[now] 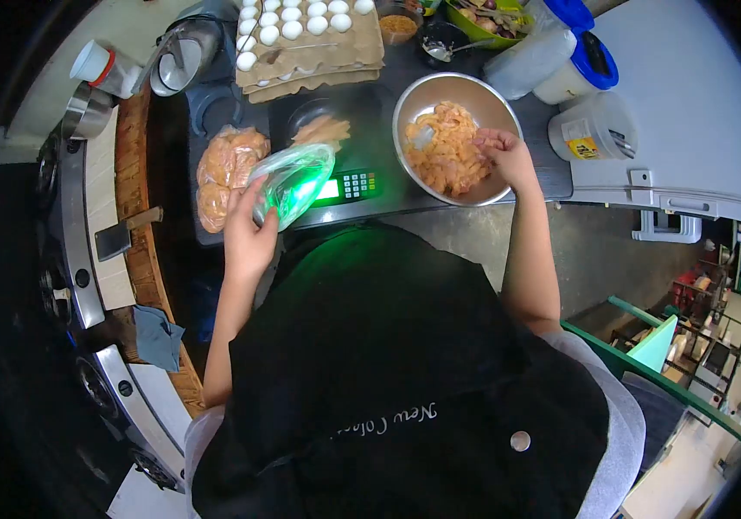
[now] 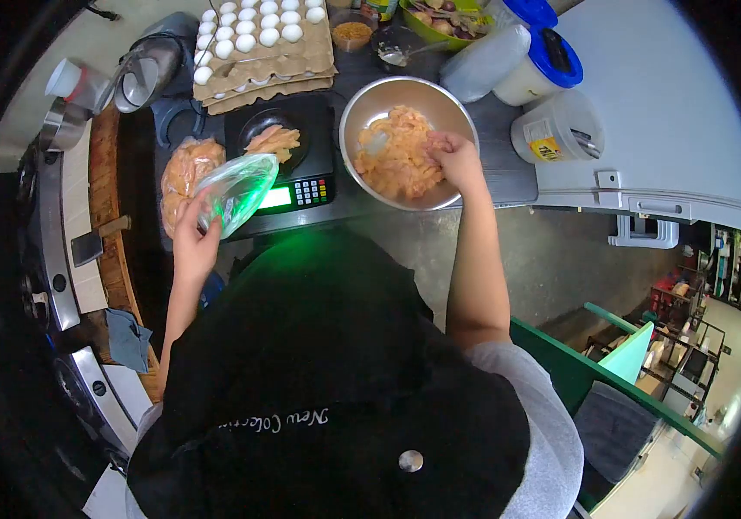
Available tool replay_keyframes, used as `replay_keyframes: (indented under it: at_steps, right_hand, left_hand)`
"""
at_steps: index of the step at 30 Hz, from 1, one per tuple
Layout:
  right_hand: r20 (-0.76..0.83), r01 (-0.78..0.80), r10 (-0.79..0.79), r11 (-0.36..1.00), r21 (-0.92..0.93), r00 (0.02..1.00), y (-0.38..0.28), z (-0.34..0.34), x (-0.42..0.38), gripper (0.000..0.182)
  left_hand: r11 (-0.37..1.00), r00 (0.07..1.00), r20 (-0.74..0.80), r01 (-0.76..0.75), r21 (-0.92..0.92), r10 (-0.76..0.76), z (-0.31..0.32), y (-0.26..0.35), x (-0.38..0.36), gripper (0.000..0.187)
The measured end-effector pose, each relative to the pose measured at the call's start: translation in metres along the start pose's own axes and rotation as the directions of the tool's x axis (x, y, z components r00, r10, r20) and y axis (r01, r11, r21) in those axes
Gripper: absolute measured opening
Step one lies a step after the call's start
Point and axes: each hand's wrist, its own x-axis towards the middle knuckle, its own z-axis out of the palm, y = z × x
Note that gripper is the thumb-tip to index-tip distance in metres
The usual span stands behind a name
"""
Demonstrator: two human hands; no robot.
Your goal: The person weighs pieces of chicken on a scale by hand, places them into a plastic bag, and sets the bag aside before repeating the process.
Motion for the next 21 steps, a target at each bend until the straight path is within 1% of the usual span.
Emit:
replay_keyframes:
  at_steps: [1,2,3,4,5,7,8,10,11,13,14,16,17,19,20,21]
  right_hand:
    - [-0.036,0.045,-0.042,0.994,0.101,0.998,-0.004,0.001,-0.003,0.022]
    - [-0.036,0.046,-0.043,0.994,0.1,0.998,-0.009,-0.001,-0.007,0.022]
    - [-0.06,0.088,-0.095,0.989,-0.116,0.994,-0.022,-0.002,-0.014,0.023]
    - [-0.07,0.121,-0.152,0.937,-0.327,0.986,-0.029,-0.001,-0.017,0.024]
    - [-0.067,0.125,-0.154,0.937,-0.327,0.986,-0.029,-0.002,-0.015,0.024]
    - [-0.049,0.276,-0.294,0.934,-0.227,0.954,-0.028,-0.004,-0.014,0.023]
    - [-0.048,0.277,-0.295,0.934,-0.227,0.954,-0.028,-0.004,-0.013,0.023]
    - [-0.113,0.257,-0.292,0.932,-0.255,0.95,-0.032,-0.003,-0.014,0.023]
    - [-0.112,0.258,-0.293,0.932,-0.255,0.95,-0.03,-0.003,-0.011,0.023]
    - [-0.208,0.3,-0.337,0.935,-0.189,0.918,-0.028,0.002,-0.005,0.024]
    - [-0.206,0.302,-0.338,0.935,-0.187,0.919,-0.027,0.005,-0.002,0.024]
    - [-0.269,0.265,-0.307,0.947,-0.18,0.913,-0.035,0.016,-0.001,0.025]
    - [-0.269,0.267,-0.308,0.947,-0.178,0.913,-0.039,0.023,0.0,0.025]
    - [-0.223,0.28,-0.335,0.928,-0.247,0.915,-0.051,0.046,-0.002,0.028]
    - [-0.198,0.281,-0.326,0.933,-0.223,0.925,-0.053,0.06,0.004,0.028]
    - [-0.176,0.338,-0.375,0.918,-0.21,0.91,-0.058,0.076,0.006,0.026]
  left_hand:
    - [1.0,1.0,0.003,0.008,0.001,-0.008,0.0,0.001,0.0,0.05]
    - [1.0,1.0,0.002,0.007,0.0,-0.007,0.0,0.002,0.001,0.05]
    - [1.0,0.999,0.013,0.029,0.002,-0.029,-0.001,0.004,0.001,0.05]
    - [0.999,0.998,0.022,0.052,0.005,-0.052,-0.002,0.005,0.001,0.05]
    - [0.999,0.998,0.018,0.054,0.006,-0.054,-0.003,0.004,0.001,0.05]
    - [0.997,0.997,0.032,0.07,-0.013,-0.069,-0.004,0.002,0.001,0.049]
    - [0.997,0.997,0.032,0.07,-0.014,-0.07,-0.005,0.002,0.002,0.049]
    - [1.0,1.0,0.002,0.008,0.004,-0.008,-0.006,0.0,0.002,0.049]
    - [1.0,1.0,0.001,0.009,0.005,-0.009,-0.007,-0.002,0.003,0.049]
    - [1.0,1.0,-0.005,-0.009,-0.021,0.008,-0.01,-0.009,0.003,0.048]
    - [1.0,1.0,-0.007,-0.007,-0.019,0.007,-0.012,-0.011,0.003,0.048]
    - [1.0,1.0,-0.001,0.007,-0.013,-0.007,-0.018,-0.013,0.003,0.047]
    - [1.0,1.0,-0.003,0.007,-0.012,-0.007,-0.021,-0.013,0.004,0.047]
    - [0.999,0.999,0.005,0.05,0.004,-0.05,-0.028,-0.014,0.004,0.046]
    - [0.999,0.999,0.004,0.05,0.006,-0.05,-0.03,-0.019,0.005,0.046]
    - [1.0,1.0,-0.012,0.017,0.011,-0.017,-0.032,-0.026,0.005,0.046]
